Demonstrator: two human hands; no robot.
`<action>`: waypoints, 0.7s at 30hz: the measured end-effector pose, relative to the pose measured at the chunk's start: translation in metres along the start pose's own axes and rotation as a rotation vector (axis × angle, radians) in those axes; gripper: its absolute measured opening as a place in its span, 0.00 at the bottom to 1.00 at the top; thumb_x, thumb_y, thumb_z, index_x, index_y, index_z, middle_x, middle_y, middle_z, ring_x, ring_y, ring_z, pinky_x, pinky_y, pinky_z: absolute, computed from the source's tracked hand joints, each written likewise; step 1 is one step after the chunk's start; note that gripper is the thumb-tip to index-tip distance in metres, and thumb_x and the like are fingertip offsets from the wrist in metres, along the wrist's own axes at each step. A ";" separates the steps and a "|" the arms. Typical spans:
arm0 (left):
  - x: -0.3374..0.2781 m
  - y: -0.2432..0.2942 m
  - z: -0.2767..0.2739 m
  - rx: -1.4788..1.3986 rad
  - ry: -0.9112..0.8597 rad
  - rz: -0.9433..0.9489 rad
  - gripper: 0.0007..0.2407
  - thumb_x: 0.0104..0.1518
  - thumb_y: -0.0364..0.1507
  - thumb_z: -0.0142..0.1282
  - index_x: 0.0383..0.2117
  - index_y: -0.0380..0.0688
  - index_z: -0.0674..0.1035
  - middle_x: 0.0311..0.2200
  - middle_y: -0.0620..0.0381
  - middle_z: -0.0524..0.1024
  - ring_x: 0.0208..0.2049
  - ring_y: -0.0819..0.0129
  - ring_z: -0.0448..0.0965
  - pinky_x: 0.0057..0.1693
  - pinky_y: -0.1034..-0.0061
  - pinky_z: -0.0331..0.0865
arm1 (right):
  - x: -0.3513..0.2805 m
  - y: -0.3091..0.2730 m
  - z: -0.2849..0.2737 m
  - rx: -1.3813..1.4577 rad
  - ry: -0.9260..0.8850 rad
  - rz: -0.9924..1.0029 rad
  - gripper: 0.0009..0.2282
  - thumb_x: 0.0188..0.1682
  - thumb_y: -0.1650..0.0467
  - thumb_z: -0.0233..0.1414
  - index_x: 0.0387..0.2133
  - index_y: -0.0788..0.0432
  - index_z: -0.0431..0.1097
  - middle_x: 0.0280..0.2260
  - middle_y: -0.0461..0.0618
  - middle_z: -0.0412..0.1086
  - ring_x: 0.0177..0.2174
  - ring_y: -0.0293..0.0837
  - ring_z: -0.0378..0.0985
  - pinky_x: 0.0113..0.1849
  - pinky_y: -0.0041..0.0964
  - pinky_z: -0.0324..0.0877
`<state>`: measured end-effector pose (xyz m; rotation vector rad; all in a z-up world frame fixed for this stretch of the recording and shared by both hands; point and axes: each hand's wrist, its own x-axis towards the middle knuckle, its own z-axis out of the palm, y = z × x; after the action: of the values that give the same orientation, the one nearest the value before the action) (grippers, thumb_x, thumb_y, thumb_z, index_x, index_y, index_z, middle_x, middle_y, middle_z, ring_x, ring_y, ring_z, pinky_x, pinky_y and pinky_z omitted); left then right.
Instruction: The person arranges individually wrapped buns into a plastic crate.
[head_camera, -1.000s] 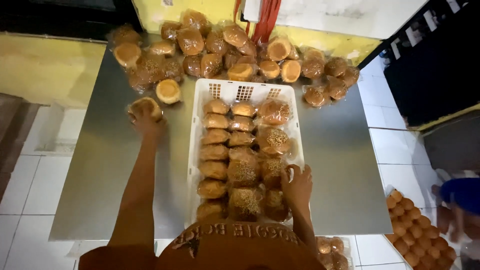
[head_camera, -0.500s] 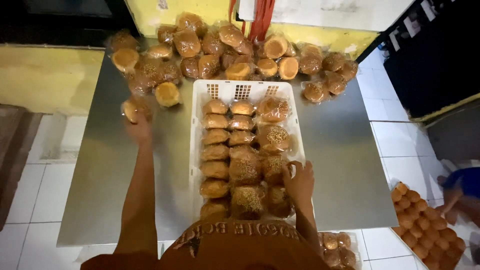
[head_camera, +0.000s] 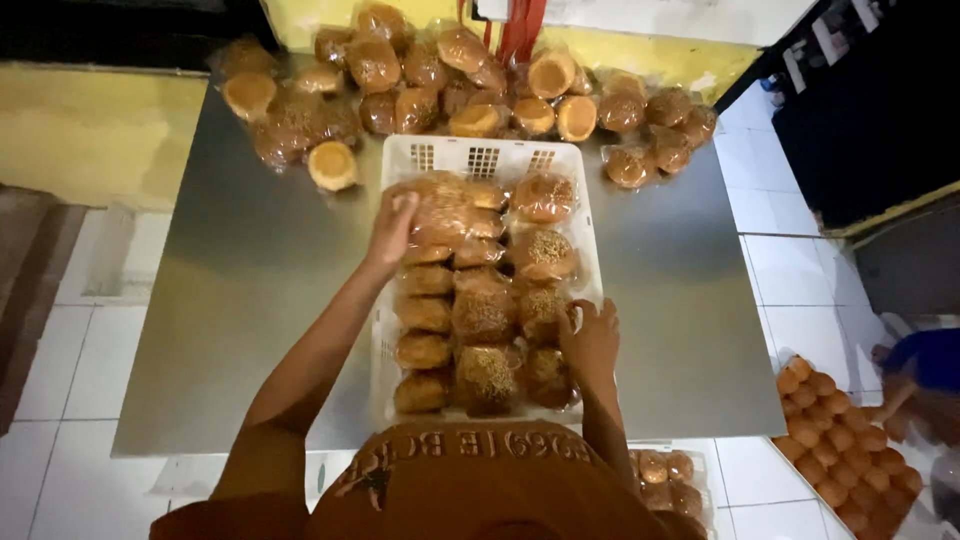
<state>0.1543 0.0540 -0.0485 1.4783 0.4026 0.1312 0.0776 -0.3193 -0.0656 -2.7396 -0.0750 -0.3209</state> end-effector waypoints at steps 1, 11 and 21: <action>0.024 -0.037 0.006 0.000 -0.101 0.218 0.32 0.62 0.51 0.48 0.66 0.40 0.61 0.61 0.36 0.64 0.54 0.55 0.74 0.54 0.53 0.77 | 0.000 0.001 0.000 0.002 -0.001 0.008 0.17 0.48 0.59 0.58 0.47 0.54 0.73 0.55 0.71 0.61 0.51 0.70 0.67 0.50 0.59 0.67; 0.005 -0.036 0.056 0.302 -0.412 -0.310 0.25 0.66 0.49 0.37 0.60 0.47 0.70 0.38 0.46 0.77 0.37 0.57 0.79 0.50 0.55 0.73 | 0.000 0.011 0.013 -0.018 0.045 -0.048 0.17 0.49 0.58 0.58 0.47 0.53 0.73 0.57 0.72 0.59 0.52 0.71 0.66 0.50 0.61 0.66; 0.003 -0.082 0.055 1.011 0.029 0.413 0.17 0.68 0.45 0.54 0.59 0.57 0.74 0.45 0.45 0.81 0.38 0.52 0.82 0.45 0.59 0.76 | -0.004 0.006 0.006 0.021 0.013 -0.032 0.19 0.49 0.58 0.58 0.49 0.56 0.71 0.57 0.71 0.58 0.51 0.71 0.66 0.49 0.61 0.66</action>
<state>0.1630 -0.0045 -0.1269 2.5528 0.1682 0.3051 0.0751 -0.3231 -0.0739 -2.7177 -0.1177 -0.3451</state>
